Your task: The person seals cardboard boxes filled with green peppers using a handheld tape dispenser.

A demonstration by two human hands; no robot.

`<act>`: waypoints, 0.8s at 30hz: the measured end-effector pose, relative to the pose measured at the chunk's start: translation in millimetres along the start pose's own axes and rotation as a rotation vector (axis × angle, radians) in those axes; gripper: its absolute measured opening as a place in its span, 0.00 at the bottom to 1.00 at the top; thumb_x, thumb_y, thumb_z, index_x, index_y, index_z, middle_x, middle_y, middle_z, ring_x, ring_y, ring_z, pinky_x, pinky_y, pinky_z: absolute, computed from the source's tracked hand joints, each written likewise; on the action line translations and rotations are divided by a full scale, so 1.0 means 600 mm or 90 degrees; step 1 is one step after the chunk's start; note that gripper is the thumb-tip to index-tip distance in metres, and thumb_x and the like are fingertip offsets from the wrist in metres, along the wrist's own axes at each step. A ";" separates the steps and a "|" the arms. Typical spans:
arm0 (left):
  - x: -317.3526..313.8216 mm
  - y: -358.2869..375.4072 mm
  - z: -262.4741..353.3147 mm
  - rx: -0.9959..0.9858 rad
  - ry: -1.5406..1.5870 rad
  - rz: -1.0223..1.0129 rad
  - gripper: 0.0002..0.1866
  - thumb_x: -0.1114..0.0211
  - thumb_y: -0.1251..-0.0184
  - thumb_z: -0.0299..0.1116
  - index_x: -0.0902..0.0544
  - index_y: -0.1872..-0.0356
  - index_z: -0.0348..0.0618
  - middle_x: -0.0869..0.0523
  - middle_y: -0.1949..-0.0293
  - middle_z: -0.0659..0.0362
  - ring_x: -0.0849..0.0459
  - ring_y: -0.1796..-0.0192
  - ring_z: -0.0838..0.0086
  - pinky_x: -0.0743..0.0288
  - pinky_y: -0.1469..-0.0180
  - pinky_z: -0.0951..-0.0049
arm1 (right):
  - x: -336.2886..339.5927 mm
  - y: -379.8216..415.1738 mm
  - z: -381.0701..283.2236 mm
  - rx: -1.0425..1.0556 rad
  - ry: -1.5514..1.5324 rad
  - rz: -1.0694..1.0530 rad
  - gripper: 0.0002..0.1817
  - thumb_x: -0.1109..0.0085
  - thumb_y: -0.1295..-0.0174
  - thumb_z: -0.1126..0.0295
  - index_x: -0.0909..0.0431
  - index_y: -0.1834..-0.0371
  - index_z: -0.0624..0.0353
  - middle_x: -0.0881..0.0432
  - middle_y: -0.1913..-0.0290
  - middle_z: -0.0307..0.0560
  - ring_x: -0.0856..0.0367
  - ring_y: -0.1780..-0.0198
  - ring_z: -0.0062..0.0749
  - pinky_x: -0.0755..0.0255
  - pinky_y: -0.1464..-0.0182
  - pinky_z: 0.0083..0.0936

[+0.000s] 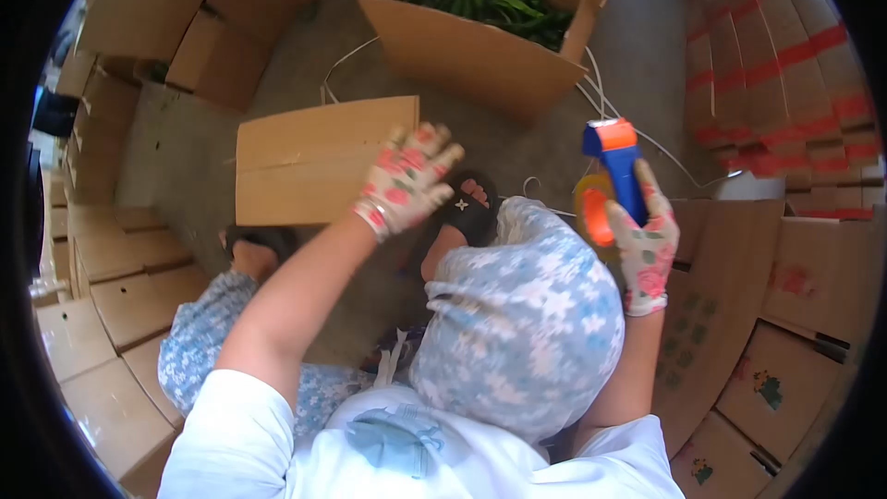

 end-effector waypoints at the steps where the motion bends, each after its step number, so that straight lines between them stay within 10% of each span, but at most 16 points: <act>1: 0.015 0.003 -0.041 0.220 -0.049 -0.306 0.30 0.47 0.30 0.55 0.28 0.30 0.55 0.28 0.30 0.49 0.39 0.24 0.54 0.44 0.25 0.49 | 0.014 0.002 -0.045 -0.004 0.029 0.002 0.34 0.36 0.41 0.74 0.30 0.29 0.63 0.23 0.37 0.48 0.23 0.41 0.27 0.31 0.38 0.22; 5: -0.008 0.269 -0.334 0.553 -0.315 0.089 0.34 0.54 0.26 0.59 0.35 0.26 0.51 0.29 0.31 0.41 0.32 0.28 0.49 0.38 0.29 0.52 | 0.042 0.003 -0.176 0.044 -0.043 0.023 0.33 0.42 0.42 0.79 0.30 0.29 0.63 0.24 0.36 0.49 0.22 0.42 0.28 0.30 0.38 0.22; 7: -0.012 0.363 -0.384 0.730 0.297 0.168 0.36 0.53 0.25 0.60 0.37 0.26 0.46 0.26 0.34 0.37 0.26 0.33 0.45 0.33 0.32 0.55 | 0.027 0.011 -0.244 0.129 -0.120 -0.017 0.34 0.44 0.43 0.79 0.31 0.28 0.64 0.23 0.37 0.49 0.21 0.42 0.29 0.30 0.38 0.23; 9: -0.025 0.396 -0.377 0.803 0.240 0.108 0.37 0.52 0.25 0.61 0.36 0.27 0.44 0.22 0.39 0.35 0.23 0.38 0.43 0.29 0.36 0.56 | -0.027 0.012 -0.305 0.117 0.071 -0.041 0.35 0.43 0.44 0.79 0.33 0.28 0.67 0.24 0.37 0.49 0.22 0.40 0.31 0.30 0.36 0.25; 12: -0.022 0.427 -0.325 0.830 0.275 0.144 0.35 0.54 0.25 0.61 0.30 0.34 0.38 0.19 0.44 0.34 0.22 0.40 0.42 0.29 0.38 0.53 | -0.143 -0.019 -0.328 0.072 -0.210 -0.274 0.33 0.39 0.38 0.68 0.32 0.29 0.68 0.23 0.38 0.51 0.22 0.39 0.30 0.31 0.34 0.26; 17: -0.008 0.516 -0.172 0.870 0.366 -0.073 0.37 0.54 0.25 0.61 0.28 0.38 0.32 0.22 0.41 0.32 0.24 0.37 0.42 0.31 0.35 0.54 | -0.380 -0.061 -0.118 -0.273 -0.461 -0.425 0.22 0.41 0.32 0.65 0.27 0.38 0.62 0.19 0.46 0.42 0.21 0.46 0.27 0.27 0.39 0.28; 18: -0.001 0.520 -0.155 0.866 0.420 -0.144 0.38 0.53 0.26 0.61 0.28 0.38 0.31 0.23 0.40 0.32 0.25 0.36 0.42 0.32 0.34 0.55 | -0.411 -0.053 -0.065 0.115 -0.109 -0.396 0.16 0.43 0.31 0.68 0.25 0.41 0.58 0.18 0.51 0.41 0.21 0.47 0.22 0.25 0.40 0.26; 19: 0.001 0.521 -0.147 0.860 0.472 -0.208 0.39 0.51 0.28 0.62 0.29 0.38 0.30 0.24 0.39 0.32 0.26 0.35 0.42 0.32 0.33 0.55 | -0.456 -0.071 0.034 0.072 -0.318 -0.318 0.16 0.44 0.32 0.65 0.24 0.44 0.59 0.17 0.51 0.43 0.20 0.46 0.26 0.25 0.39 0.28; 21: -0.005 0.521 -0.152 0.928 0.536 -0.163 0.41 0.49 0.29 0.63 0.32 0.34 0.31 0.25 0.37 0.34 0.27 0.33 0.44 0.34 0.31 0.58 | -0.491 -0.068 -0.042 -0.373 -0.629 -0.325 0.18 0.46 0.32 0.60 0.22 0.46 0.61 0.16 0.50 0.45 0.19 0.47 0.32 0.25 0.40 0.30; 24: -0.037 0.513 -0.175 1.086 0.686 0.271 0.44 0.45 0.29 0.59 0.44 0.25 0.34 0.29 0.31 0.39 0.29 0.29 0.49 0.37 0.29 0.62 | -0.546 -0.088 -0.077 -0.307 -0.548 -0.412 0.21 0.47 0.32 0.57 0.22 0.46 0.62 0.16 0.49 0.46 0.18 0.48 0.37 0.24 0.42 0.33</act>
Point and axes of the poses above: each hand's wrist, its own y-axis away from the middle knuckle, its own x-axis out of the back of the hand, z = x × y, the point moved 3 cm from there along -y, towards the middle knuckle
